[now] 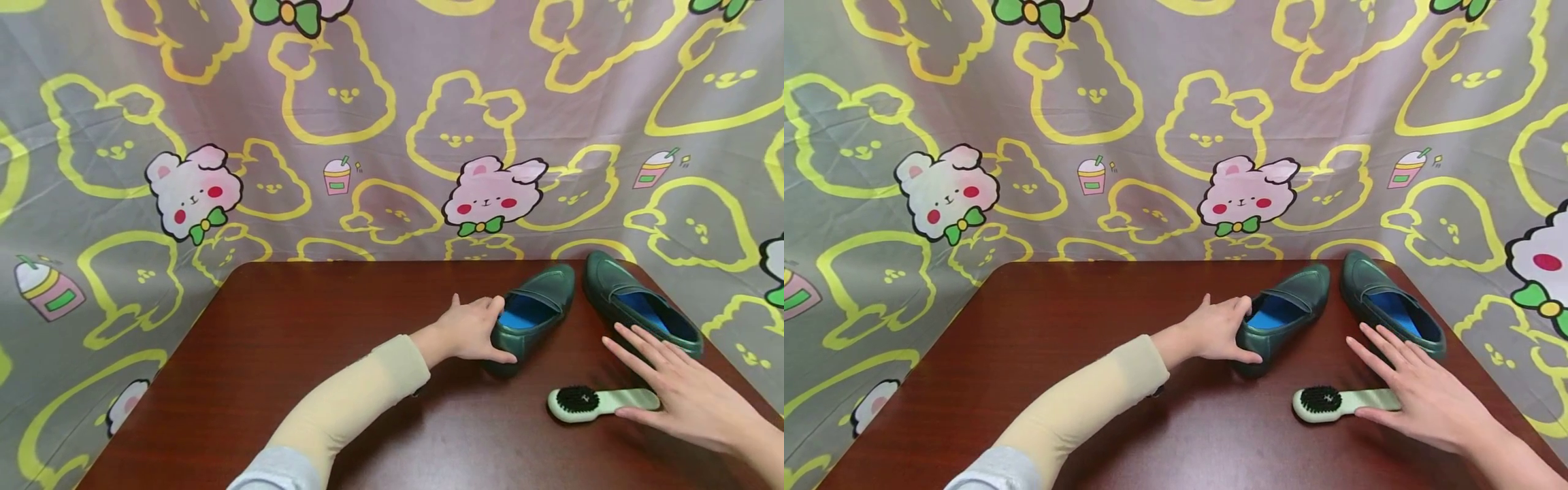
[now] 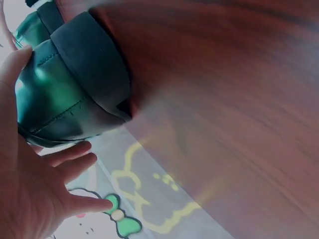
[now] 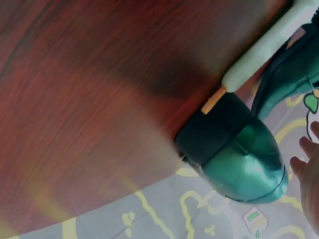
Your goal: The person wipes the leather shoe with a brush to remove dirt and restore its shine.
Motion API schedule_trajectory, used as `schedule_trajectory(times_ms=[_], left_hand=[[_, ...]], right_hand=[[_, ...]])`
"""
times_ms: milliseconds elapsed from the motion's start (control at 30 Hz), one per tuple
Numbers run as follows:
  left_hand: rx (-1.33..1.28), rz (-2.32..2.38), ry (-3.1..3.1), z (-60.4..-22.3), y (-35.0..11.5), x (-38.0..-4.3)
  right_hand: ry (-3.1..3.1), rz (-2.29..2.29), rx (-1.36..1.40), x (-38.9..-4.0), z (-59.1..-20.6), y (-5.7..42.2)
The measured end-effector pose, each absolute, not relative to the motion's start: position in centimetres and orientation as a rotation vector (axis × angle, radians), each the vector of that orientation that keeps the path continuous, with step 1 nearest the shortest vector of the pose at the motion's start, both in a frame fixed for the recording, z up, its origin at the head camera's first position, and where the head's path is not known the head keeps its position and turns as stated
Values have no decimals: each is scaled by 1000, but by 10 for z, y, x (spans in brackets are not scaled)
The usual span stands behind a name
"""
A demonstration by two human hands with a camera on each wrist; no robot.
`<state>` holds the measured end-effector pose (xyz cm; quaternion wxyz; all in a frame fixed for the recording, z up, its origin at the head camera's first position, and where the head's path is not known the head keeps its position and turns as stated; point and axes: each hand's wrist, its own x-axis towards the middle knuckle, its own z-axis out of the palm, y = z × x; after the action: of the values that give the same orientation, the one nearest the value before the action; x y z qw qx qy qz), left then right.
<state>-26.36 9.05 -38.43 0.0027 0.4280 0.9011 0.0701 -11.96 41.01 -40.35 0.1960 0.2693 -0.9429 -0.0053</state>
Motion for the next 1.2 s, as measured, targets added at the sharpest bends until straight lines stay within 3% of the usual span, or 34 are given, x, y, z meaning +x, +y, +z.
schedule_trajectory(times_ms=[300, 633, 1200], left_hand=[[1315, 324, 2825, -383, 48, -277], [1152, 992, 2622, -400, 35, -283], [1201, 1174, 2696, -403, -21, -283]], right_hand=[[-2687, -9, 762, -123, -408, 401], [-2662, 95, 724, -125, -405, 394], [-2573, 157, 765, -146, -394, 374]])
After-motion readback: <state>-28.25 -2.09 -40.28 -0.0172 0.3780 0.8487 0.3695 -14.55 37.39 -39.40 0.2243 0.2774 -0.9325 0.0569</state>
